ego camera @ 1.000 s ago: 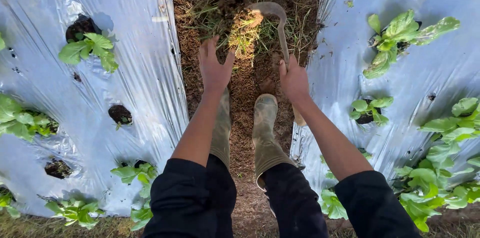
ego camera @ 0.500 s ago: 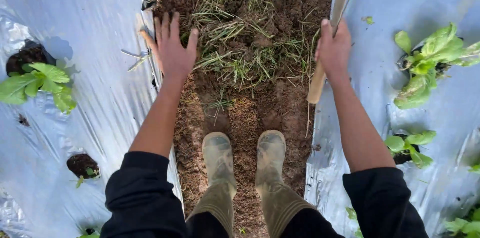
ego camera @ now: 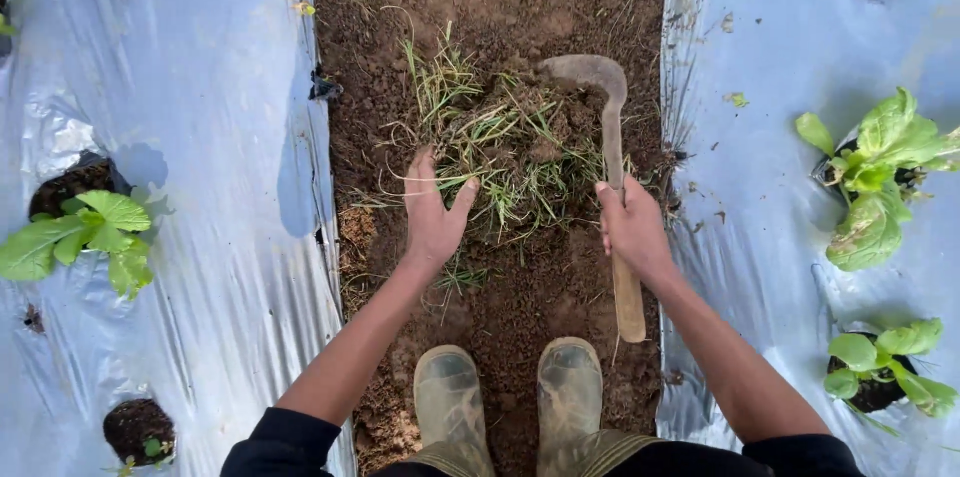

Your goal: Using a hand hoe to loosen weeds in a garden bed and gathering the debris by hand.

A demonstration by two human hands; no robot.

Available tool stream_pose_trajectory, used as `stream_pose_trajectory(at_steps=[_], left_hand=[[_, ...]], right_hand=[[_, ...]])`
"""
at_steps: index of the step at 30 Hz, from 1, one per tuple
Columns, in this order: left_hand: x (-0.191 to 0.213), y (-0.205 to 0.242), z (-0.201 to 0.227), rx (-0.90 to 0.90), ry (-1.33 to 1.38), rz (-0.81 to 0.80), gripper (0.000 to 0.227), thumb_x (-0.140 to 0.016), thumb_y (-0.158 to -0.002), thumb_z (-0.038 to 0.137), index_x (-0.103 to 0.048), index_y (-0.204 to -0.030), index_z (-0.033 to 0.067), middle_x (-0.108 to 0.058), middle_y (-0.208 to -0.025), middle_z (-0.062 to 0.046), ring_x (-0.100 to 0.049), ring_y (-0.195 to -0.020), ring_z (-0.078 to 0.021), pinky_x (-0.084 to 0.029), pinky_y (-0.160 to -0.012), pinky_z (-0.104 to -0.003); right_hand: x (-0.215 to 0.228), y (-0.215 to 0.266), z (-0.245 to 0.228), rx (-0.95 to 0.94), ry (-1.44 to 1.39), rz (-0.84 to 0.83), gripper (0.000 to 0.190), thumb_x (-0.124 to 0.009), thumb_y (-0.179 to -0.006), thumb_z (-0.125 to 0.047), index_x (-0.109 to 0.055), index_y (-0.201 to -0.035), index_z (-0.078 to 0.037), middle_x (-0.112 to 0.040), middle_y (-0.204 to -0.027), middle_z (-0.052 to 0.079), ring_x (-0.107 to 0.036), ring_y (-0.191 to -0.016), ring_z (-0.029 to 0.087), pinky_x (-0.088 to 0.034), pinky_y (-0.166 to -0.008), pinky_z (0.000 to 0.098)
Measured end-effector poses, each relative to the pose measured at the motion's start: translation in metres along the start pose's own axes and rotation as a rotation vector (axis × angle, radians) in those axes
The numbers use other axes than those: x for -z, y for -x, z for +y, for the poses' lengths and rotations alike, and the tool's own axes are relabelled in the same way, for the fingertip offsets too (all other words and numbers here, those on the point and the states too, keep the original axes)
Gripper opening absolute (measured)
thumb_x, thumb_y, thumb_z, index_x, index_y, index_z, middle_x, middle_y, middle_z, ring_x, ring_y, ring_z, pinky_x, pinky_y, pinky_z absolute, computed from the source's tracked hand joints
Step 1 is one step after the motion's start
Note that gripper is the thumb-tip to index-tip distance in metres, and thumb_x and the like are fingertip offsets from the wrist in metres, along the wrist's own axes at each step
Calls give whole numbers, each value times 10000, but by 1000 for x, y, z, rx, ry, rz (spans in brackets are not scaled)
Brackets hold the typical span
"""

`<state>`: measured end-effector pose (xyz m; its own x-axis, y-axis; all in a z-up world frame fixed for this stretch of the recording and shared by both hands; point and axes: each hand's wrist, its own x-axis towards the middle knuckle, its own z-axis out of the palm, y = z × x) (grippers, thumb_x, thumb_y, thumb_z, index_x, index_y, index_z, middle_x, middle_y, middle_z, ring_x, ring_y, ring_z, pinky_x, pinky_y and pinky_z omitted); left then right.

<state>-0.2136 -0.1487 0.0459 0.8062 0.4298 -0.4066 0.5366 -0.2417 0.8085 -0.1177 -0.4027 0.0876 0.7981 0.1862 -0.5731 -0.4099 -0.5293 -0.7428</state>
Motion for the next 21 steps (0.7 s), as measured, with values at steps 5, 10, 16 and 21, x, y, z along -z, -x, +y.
stream_pose_trajectory(at_steps=[5,10,16,21], left_hand=[[0,0,-40,-303,-167,295,671,-732,-968,450,-455,-1466,95,-323,-1474,-207,-263,-1460,-491,-156,-1195,-707],[31,-10,-45,-357,-525,355,859,-657,-986,638,-336,-1603,134,-236,-1623,-250,-103,-1559,-507,-3,-1204,-718],[1,20,-51,-193,-402,112,1052,-566,-877,778,-274,-1637,112,-243,-1677,-280,-180,-1584,-455,-38,-1264,-656],[-40,26,-70,-310,-91,272,1351,-892,-686,648,-121,-1694,185,11,-1688,-311,-42,-1516,-635,-100,-1120,-855]], right_hand=[[33,-38,-1,108,25,110,296,-438,-1145,-190,-541,-1266,60,-537,-644,37,-534,-456,134,-493,-380,253],[35,-71,-30,221,-99,263,348,-406,-1157,-187,-480,-1382,68,-552,-683,-2,-560,-506,91,-522,-419,220],[1,-50,-11,64,-226,162,428,-371,-1135,-243,-432,-1365,113,-537,-631,16,-568,-481,108,-562,-392,266],[1,-28,-2,63,-367,144,280,-398,-1135,-271,-449,-937,-79,-436,-554,35,-476,-399,130,-455,-351,280]])
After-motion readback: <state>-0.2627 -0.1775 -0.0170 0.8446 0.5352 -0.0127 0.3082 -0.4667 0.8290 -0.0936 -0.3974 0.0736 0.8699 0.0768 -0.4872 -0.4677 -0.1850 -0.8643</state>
